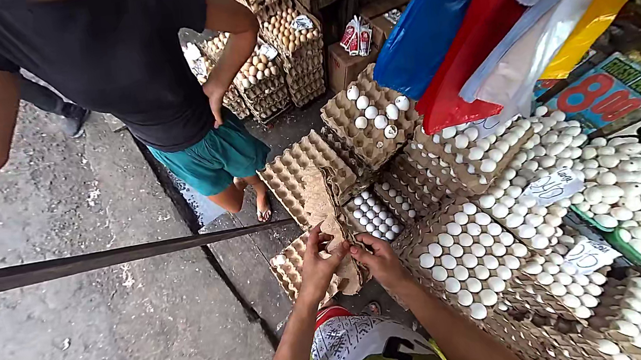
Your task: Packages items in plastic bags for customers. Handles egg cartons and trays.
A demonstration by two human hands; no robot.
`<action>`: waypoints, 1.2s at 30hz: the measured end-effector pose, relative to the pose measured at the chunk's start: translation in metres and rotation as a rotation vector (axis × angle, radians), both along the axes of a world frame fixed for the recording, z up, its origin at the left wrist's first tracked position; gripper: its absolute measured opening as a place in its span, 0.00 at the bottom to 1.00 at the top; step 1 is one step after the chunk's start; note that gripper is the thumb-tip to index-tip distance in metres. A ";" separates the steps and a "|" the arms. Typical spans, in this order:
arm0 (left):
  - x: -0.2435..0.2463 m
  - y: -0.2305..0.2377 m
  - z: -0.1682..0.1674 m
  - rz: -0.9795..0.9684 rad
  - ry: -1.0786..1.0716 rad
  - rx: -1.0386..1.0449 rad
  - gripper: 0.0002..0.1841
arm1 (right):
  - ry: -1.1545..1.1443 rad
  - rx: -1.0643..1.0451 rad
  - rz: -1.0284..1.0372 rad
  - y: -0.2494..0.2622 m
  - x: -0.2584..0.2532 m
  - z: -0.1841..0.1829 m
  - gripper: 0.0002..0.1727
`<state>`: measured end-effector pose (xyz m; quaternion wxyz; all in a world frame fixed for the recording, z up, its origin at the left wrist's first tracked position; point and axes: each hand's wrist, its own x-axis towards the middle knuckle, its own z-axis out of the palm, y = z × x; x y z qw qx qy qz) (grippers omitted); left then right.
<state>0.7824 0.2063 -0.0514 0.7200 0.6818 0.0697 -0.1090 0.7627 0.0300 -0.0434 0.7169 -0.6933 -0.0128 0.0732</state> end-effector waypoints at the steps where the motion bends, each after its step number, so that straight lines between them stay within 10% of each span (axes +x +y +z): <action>1: -0.002 0.000 0.001 -0.007 -0.023 0.038 0.48 | -0.014 -0.003 -0.005 0.000 -0.002 0.000 0.13; 15: -0.024 0.000 0.012 0.051 -0.085 0.177 0.47 | -0.200 -0.767 0.021 -0.008 -0.012 0.020 0.22; 21: -0.030 0.079 0.017 0.111 -0.056 0.224 0.23 | -0.080 -0.684 -0.049 -0.058 -0.002 0.035 0.22; 30: -0.066 0.211 0.008 0.660 0.040 -0.057 0.16 | -0.087 -0.384 -0.352 -0.152 0.002 0.068 0.19; 36: -0.093 0.233 0.008 0.754 -0.058 -0.076 0.18 | -0.031 -0.205 -0.295 -0.113 0.028 0.044 0.16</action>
